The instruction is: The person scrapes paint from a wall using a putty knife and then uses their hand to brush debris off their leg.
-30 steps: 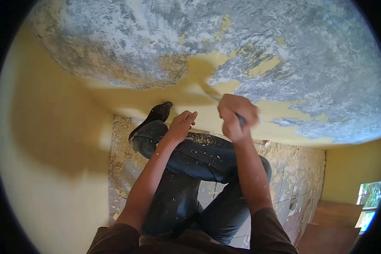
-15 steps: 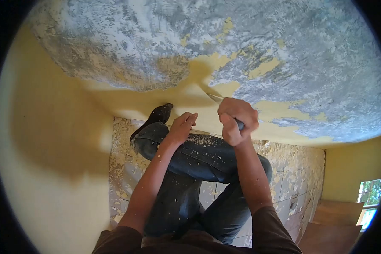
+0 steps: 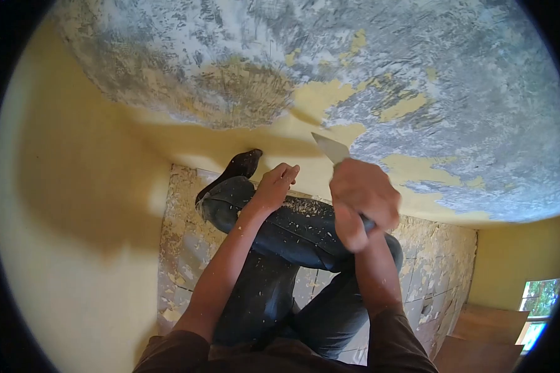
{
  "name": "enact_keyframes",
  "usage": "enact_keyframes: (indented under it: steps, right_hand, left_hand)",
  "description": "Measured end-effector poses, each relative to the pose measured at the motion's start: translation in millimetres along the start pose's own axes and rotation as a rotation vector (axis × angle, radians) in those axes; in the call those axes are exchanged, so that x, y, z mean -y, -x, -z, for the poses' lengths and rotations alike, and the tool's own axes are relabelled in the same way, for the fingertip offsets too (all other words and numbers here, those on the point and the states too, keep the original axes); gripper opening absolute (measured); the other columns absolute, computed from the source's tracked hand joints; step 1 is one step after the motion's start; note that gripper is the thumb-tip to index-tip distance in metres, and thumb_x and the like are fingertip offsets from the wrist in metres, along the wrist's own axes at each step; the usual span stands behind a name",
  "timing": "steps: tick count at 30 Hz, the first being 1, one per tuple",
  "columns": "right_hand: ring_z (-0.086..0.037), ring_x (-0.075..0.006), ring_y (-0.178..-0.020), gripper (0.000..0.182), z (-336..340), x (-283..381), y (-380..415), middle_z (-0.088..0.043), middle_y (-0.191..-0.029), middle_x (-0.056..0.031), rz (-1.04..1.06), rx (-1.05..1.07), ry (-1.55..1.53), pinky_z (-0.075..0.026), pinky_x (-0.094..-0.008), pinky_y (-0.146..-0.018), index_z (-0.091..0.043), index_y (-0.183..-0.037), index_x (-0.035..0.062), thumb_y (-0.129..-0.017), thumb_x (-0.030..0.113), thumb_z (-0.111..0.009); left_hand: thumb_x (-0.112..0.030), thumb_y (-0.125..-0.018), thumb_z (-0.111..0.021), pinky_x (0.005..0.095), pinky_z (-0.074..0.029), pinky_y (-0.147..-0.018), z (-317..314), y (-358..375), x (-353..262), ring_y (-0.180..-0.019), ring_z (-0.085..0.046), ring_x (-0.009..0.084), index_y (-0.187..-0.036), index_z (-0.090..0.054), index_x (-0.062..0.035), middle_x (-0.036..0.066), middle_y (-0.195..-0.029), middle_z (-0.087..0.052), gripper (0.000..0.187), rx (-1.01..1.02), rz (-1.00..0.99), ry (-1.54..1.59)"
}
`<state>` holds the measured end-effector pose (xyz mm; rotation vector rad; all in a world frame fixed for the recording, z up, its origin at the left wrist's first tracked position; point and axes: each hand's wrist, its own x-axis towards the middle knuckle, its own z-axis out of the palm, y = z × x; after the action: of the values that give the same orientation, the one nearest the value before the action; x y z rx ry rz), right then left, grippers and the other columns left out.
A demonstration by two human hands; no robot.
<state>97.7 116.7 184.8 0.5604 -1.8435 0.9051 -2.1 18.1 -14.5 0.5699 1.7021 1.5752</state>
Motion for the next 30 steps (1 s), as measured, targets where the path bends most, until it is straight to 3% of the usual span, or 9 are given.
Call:
enact_keyframes:
  steps: [2,4,8,12,14,18,25,27,30]
  right_hand:
    - [-0.055,-0.0268,-0.049,0.008,0.8,7.3,-6.6,-0.057,-0.06,-0.0117,0.017,0.004,-0.08,-0.043,-0.0363,-0.047,-0.054,-0.068,-0.0017,-0.068,0.003,-0.06]
    - [-0.052,-0.0252,-0.047,0.009,6.4,-6.5,1.7,-0.055,-0.058,-0.0102,0.02,0.145,0.163,-0.041,-0.0352,-0.045,-0.053,-0.07,-0.0018,-0.071,0.004,-0.06]
    - [-0.05,-0.0243,-0.046,0.011,8.1,-20.6,9.9,-0.054,-0.058,-0.0069,0.019,-0.056,-0.016,-0.04,-0.0332,-0.045,-0.054,-0.072,-0.0008,-0.073,0.005,-0.063]
    - [-0.051,-0.0248,-0.046,0.007,11.6,4.4,-5.1,-0.056,-0.06,-0.0076,0.014,-0.082,-0.105,-0.042,-0.0335,-0.045,-0.056,-0.071,0.0009,-0.075,0.002,-0.061]
    - [-0.056,-0.0262,-0.05,0.007,9.2,-4.2,5.0,-0.056,-0.06,-0.0102,0.058,-0.068,0.171,-0.041,-0.0346,-0.046,-0.058,-0.068,0.0003,-0.064,-0.003,-0.063]
    - [-0.056,-0.0272,-0.05,0.007,10.0,-54.0,54.1,-0.056,-0.06,-0.0111,-0.204,-0.111,0.039,-0.042,-0.0352,-0.047,-0.059,-0.066,0.0023,-0.063,-0.002,-0.064]
    - [-0.054,-0.0239,-0.048,0.006,11.7,16.0,-14.3,-0.057,-0.06,-0.0115,0.023,-0.073,-0.116,-0.043,-0.0357,-0.047,-0.057,-0.069,-0.0036,-0.07,0.001,-0.061]
    - [-0.053,-0.0252,-0.047,0.005,9.1,-25.6,17.7,-0.055,-0.059,-0.0109,-0.047,-0.078,0.022,-0.042,-0.0348,-0.046,-0.057,-0.068,-0.001,-0.067,-0.001,-0.062]
    - [-0.053,-0.0253,-0.047,0.006,10.5,-41.8,43.6,-0.055,-0.059,-0.0111,-0.167,-0.048,0.149,-0.042,-0.0363,-0.047,-0.056,-0.068,-0.0011,-0.066,-0.001,-0.062]
  left_hand:
    - [-0.045,-0.102,-0.056,0.032,-0.044,-0.067,-0.8,-4.6,-0.1,-0.071,-0.051,0.0144,-0.091,-0.061,-0.0004,0.005,-0.075,-0.058,0.046,0.002,0.001,0.039]
    - [-0.042,-0.103,-0.055,0.031,-0.045,-0.071,2.0,-4.2,-0.1,-0.074,-0.053,0.0146,-0.094,-0.062,-0.001,0.006,-0.079,-0.059,0.043,0.038,0.024,0.007]
    - [-0.042,-0.104,-0.053,0.0302,-0.047,-0.074,1.8,-2.4,-5.1,-0.077,-0.055,0.0149,-0.097,-0.063,-0.0017,0.006,-0.083,-0.061,0.042,0.041,0.024,-0.01]
    - [-0.043,-0.104,-0.053,0.0304,-0.047,-0.074,2.5,0.3,-8.5,-0.078,-0.056,0.0151,-0.098,-0.063,-0.0017,0.006,-0.083,-0.061,0.043,0.02,0.016,0.019]
    - [-0.043,-0.103,-0.052,0.0305,-0.047,-0.075,1.9,-2.1,-6.1,-0.079,-0.056,0.0155,-0.1,-0.063,-0.0014,0.007,-0.084,-0.061,0.043,0.04,0.026,-0.023]
    - [-0.042,-0.104,-0.052,0.0304,-0.047,-0.075,1.7,-0.4,-9.7,-0.079,-0.056,0.0158,-0.101,-0.064,-0.0013,0.007,-0.085,-0.061,0.042,0.049,0.013,-0.037]
    - [-0.046,-0.102,-0.056,0.0331,-0.045,-0.07,0.8,-6.2,-0.2,-0.074,-0.052,0.0146,-0.093,-0.061,-0.0006,0.006,-0.08,-0.06,0.046,0.022,-0.002,0.033]
    - [-0.042,-0.103,-0.053,0.0311,-0.047,-0.075,2.3,-4.8,-4.6,-0.079,-0.056,0.0158,-0.1,-0.064,-0.0014,0.007,-0.085,-0.062,0.042,0.043,0.067,-0.031]
    - [-0.046,-0.102,-0.055,0.0321,-0.045,-0.073,0.6,-3.5,-2.5,-0.076,-0.053,0.0151,-0.094,-0.062,-0.0016,0.006,-0.08,-0.06,0.045,0.025,0.012,0.021]
